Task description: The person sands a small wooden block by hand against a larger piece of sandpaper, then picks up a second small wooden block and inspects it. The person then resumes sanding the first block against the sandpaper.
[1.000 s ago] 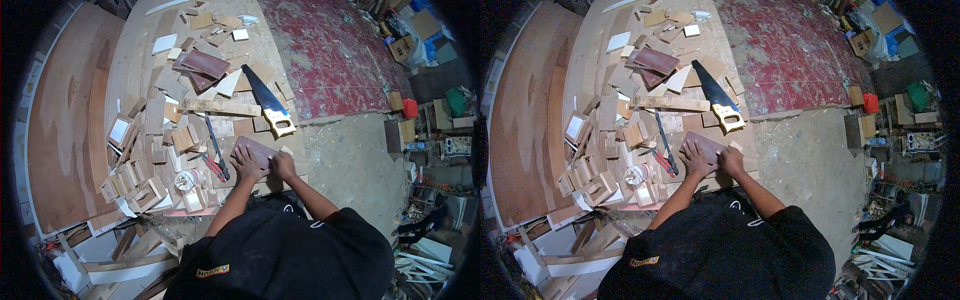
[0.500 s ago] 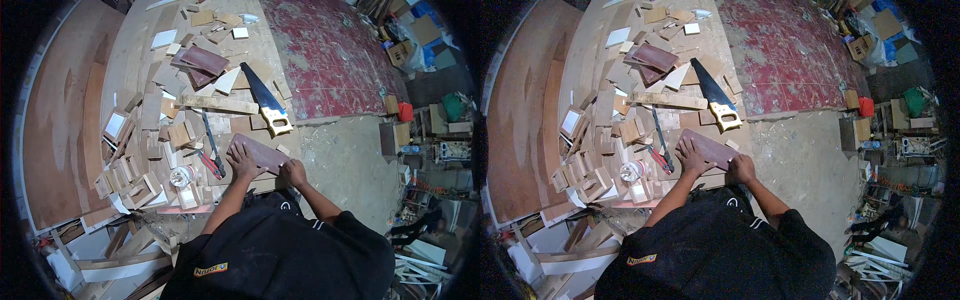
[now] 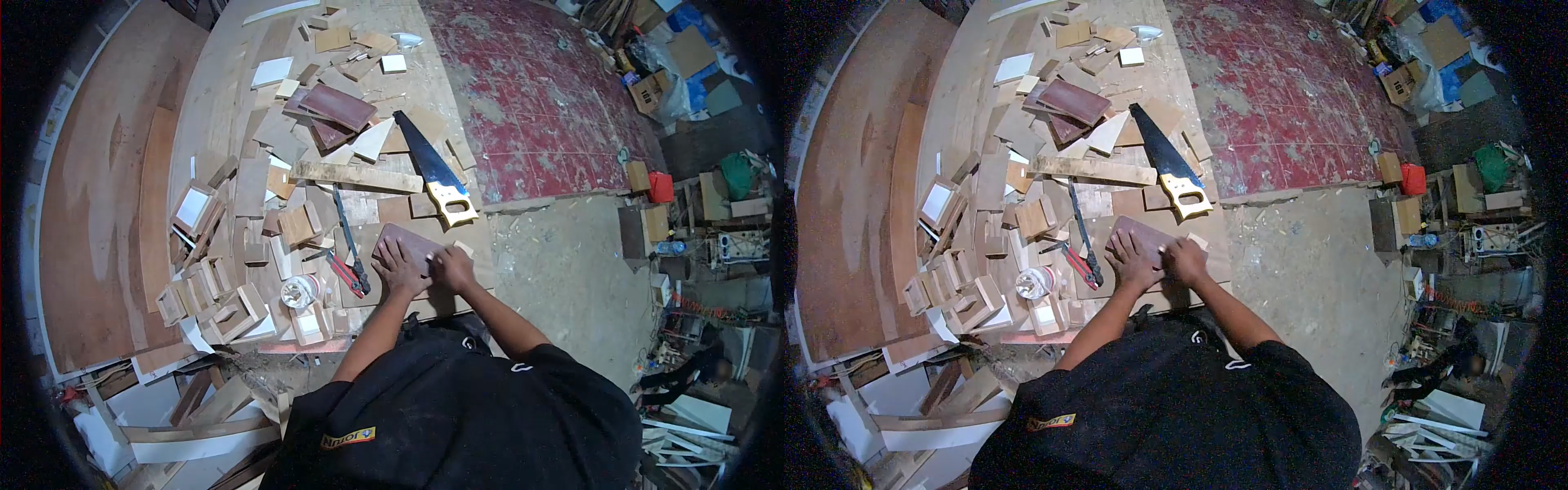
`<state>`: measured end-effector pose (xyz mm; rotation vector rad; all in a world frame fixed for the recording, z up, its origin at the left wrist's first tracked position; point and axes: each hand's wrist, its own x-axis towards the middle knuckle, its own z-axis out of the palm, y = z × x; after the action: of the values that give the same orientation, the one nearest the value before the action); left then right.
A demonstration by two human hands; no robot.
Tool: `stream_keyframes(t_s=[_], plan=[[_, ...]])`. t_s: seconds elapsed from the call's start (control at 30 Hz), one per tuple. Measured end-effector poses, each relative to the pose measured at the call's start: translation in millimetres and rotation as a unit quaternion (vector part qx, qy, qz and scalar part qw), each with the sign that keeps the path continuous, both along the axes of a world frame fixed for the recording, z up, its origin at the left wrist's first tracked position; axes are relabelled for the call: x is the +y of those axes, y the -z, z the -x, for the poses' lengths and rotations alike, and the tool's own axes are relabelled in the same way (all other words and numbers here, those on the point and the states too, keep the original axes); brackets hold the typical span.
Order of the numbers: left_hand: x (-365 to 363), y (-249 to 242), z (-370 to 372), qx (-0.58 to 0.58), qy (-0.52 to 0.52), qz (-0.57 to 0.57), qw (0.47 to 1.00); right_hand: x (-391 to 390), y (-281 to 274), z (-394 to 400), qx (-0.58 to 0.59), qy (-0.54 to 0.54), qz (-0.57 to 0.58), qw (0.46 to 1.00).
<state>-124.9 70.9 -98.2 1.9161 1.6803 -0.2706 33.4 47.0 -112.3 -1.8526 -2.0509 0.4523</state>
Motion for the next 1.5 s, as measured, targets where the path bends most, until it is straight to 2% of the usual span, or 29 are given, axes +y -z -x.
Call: stream_keyframes(t_s=[0.03, 0.07, 0.1, 0.17, 0.2, 0.27, 0.3, 0.33, 0.37, 0.43, 0.5, 0.6, 0.67, 0.8, 0.9, 0.97, 1.0, 1.07, 1.1, 1.13, 1.17, 1.2, 1.23, 1.27, 1.3, 1.33, 1.37, 1.43, 1.5], plan=[[0.1, -5.1, 0.1, -0.004, 0.001, 0.001, 1.0, -21.5, 6.6, -21.1, 0.011, -0.009, -0.014, 1.0], [0.3, -9.8, 0.1, -0.004, 0.001, 0.013, 1.0, -42.8, 29.1, -45.2, 0.104, 0.058, 0.073, 0.99], [2.5, -12.2, -0.2, -0.003, 0.0, 0.023, 1.0, -57.2, 18.8, -56.0, 0.101, 0.059, 0.072, 0.991], [3.7, -9.5, -0.9, 0.002, 0.003, 0.025, 1.0, -70.9, -6.6, -65.8, -0.021, -0.019, 0.054, 0.998], [2.7, -9.9, -0.7, 0.001, 0.0, 0.023, 1.0, -65.1, -4.7, -60.6, -0.021, -0.021, 0.054, 0.998], [2.0, -9.2, 0.7, 0.001, -0.005, 0.021, 1.0, -43.5, 12.7, -40.5, 0.186, 0.068, 0.068, 0.978], [3.4, -7.9, 0.4, 0.004, -0.001, 0.029, 1.0, -24.7, 6.9, -25.2, 0.037, -0.028, -0.012, 0.999], [4.6, -5.9, -0.5, 0.007, 0.002, 0.037, 0.999, -6.6, 11.3, -8.4, 0.01, -0.012, 0.015, 1.0], [5.5, -1.0, -2.8, 0.009, 0.0, 0.037, 0.999, 13.6, 22.4, 5.8, 0.029, -0.046, -0.058, 0.997], [3.0, 11.6, -7.5, 0.059, -0.001, 0.026, 0.998, 38.9, 9.7, 29.7, 0.027, -0.043, -0.038, 0.998], [1.3, 12.6, -7.7, 0.028, -0.01, 0.029, 0.999, 48.8, 4.9, 36.6, 0.026, -0.032, -0.029, 0.999], [0.1, 22.0, -10.2, 0.093, -0.009, -0.03, 0.995, 16.0, 1.9, 13.1, 0.036, -0.039, -0.022, 0.998], [2.9, -10.0, -3.3, -0.006, -0.021, 0.031, 0.999, -22.9, 16.7, -17.1, 0.052, -0.012, 0.003, 0.999], [1.6, -12.0, -2.6, 0.004, -0.006, 0.019, 1.0, -61.7, 1.2, -45.5, 0.02, -0.001, 0.041, 0.999], [3.1, -12.5, -3.3, -0.007, -0.013, 0.032, 0.999, -29.4, 8.9, -17.1, 0.053, 0.013, 0.019, 0.998], [-0.3, 19.3, -10.0, 0.131, 0.03, 0.001, 0.991, 16.6, 18.1, 13.8, 0.039, -0.009, -0.038, 0.999], [-5.9, 34.7, -10.9, 0.132, 0.032, 0.001, 0.991, 42.0, 16.9, 31.0, 0.035, -0.011, -0.061, 0.997], [-13.1, 56.1, -10.9, 0.199, 0.028, -0.122, 0.972, 79.9, 6.5, 54.0, 0.049, -0.025, -0.073, 0.996], [-5.6, 41.1, -10.2, 0.2, 0.027, -0.129, 0.971, 92.9, -0.7, 59.7, 0.067, -0.039, -0.063, 0.995], [0.8, 14.3, -7.7, 0.134, 0.023, -0.055, 0.989, 95.8, -4.5, 64.3, 0.069, -0.038, -0.069, 0.995], [4.7, -1.2, -5.5, 0.068, 0.02, 0.021, 0.997, 97.0, -8.2, 68.3, 0.16, 0.01, -0.056, 0.986], [6.2, 5.7, -6.6, 0.101, 0.036, 0.01, 0.994, 98.6, -13.3, 69.5, 0.248, 0.057, -0.042, 0.966], [7.7, 6.8, -6.9, 0.1, 0.038, 0.005, 0.994, 96.0, -30.8, 67.1, 0.247, 0.058, -0.047, 0.966], [7.9, 8.7, -6.8, 0.095, 0.031, 0.014, 0.995, 87.3, -48.3, 60.5, 0.408, 0.117, 0.078, 0.902], [6.2, 9.2, -6.9, 0.09, 0.025, 0.025, 0.995, 76.4, -60.6, 53.5, 0.55, 0.172, 0.199, 0.793], [3.8, 9.0, -7.0, 0.088, 0.031, 0.024, 0.995, 66.4, -65.6, 46.8, 0.651, 0.162, 0.209, 0.712], [1.4, 8.8, -6.0, 0.079, 0.017, 0.013, 0.997, 54.9, -71.3, 39.4, 0.651, 0.167, 0.204, 0.712], [1.3, 5.7, -6.8, 0.061, -0.013, -0.011, 0.998, 37.1, -111.1, 31.3, 0.746, 0.158, 0.236, 0.602], [1.3, 7.4, -9.0, 0.077, -0.011, -0.012, 0.997, 29.8, -107.8, 21.1, 0.751, 0.152, 0.234, 0.598]])
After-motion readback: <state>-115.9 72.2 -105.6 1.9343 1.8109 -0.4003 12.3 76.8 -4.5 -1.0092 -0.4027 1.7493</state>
